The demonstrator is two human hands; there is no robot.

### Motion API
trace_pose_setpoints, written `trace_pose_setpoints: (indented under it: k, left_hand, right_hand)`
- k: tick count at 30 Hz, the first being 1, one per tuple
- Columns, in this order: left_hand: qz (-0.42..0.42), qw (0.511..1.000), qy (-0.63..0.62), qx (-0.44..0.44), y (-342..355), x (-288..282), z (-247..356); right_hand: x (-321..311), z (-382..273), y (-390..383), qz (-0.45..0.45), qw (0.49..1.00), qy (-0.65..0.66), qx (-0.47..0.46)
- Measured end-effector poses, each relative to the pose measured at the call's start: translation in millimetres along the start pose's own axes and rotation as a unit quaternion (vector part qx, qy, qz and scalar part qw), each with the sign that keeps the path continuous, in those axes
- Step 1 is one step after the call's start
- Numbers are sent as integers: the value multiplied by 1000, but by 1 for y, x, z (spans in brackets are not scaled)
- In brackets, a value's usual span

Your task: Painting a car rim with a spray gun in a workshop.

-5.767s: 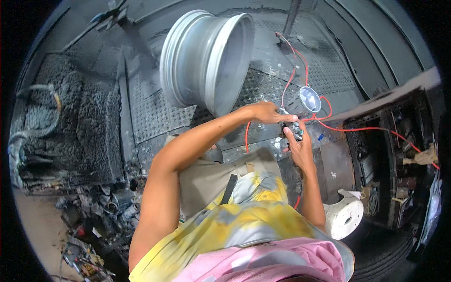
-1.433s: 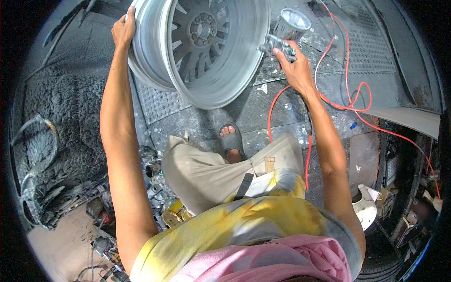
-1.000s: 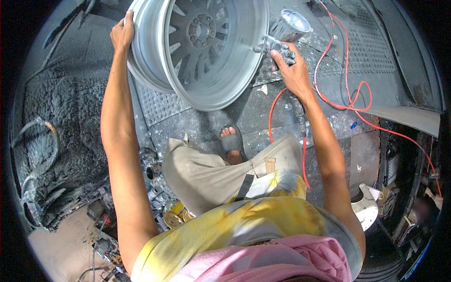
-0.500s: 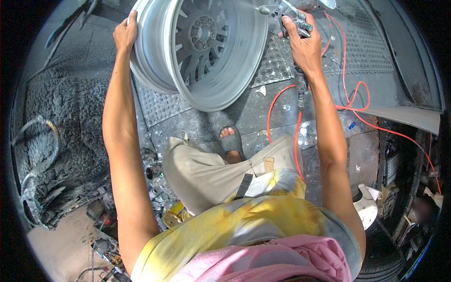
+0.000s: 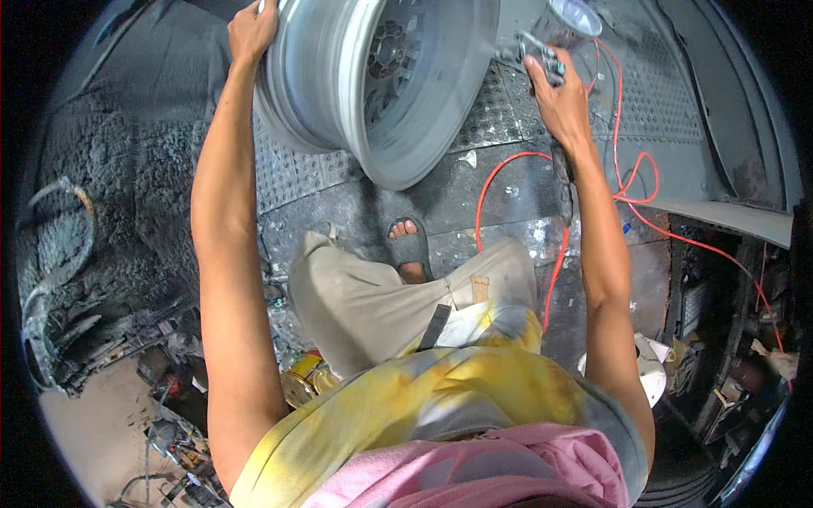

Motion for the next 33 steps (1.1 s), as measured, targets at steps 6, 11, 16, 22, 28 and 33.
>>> trace_pose_setpoints:
  k: [6, 11, 16, 22, 28, 33]
  left_hand:
    - [-16, 1000, 11, 7, -10, 1, 30]
    - [-8, 1000, 15, 9, -16, 8, 46]
    - [7, 999, 22, 34, -19, 9, 56]
    - [34, 998, 46, 9, -30, -3, 49]
    - [21, 999, 15, 26, -26, 1, 43]
    - [33, 998, 42, 25, -14, -2, 25]
  right_hand:
    - [-8, 12, -73, -104, 992, 32, 67]
    - [-17, -4, -124, -171, 954, 199, 146]
    - [-15, 4, -131, -194, 959, 145, 146]
    - [-8, 19, -86, -45, 998, -4, 41]
    - [-25, 18, -50, 57, 998, 6, -1]
    - [-55, -8, -47, 128, 988, 4, -84]
Point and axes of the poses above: each hand's wrist, its own y-axis towards the middle knuckle, its own x-axis out of the palm, z = x × y, the point moved 8 cm from there along y, towards the middle knuckle, and after that the axes turned 3 degrees about z, right-handed, at the moved point
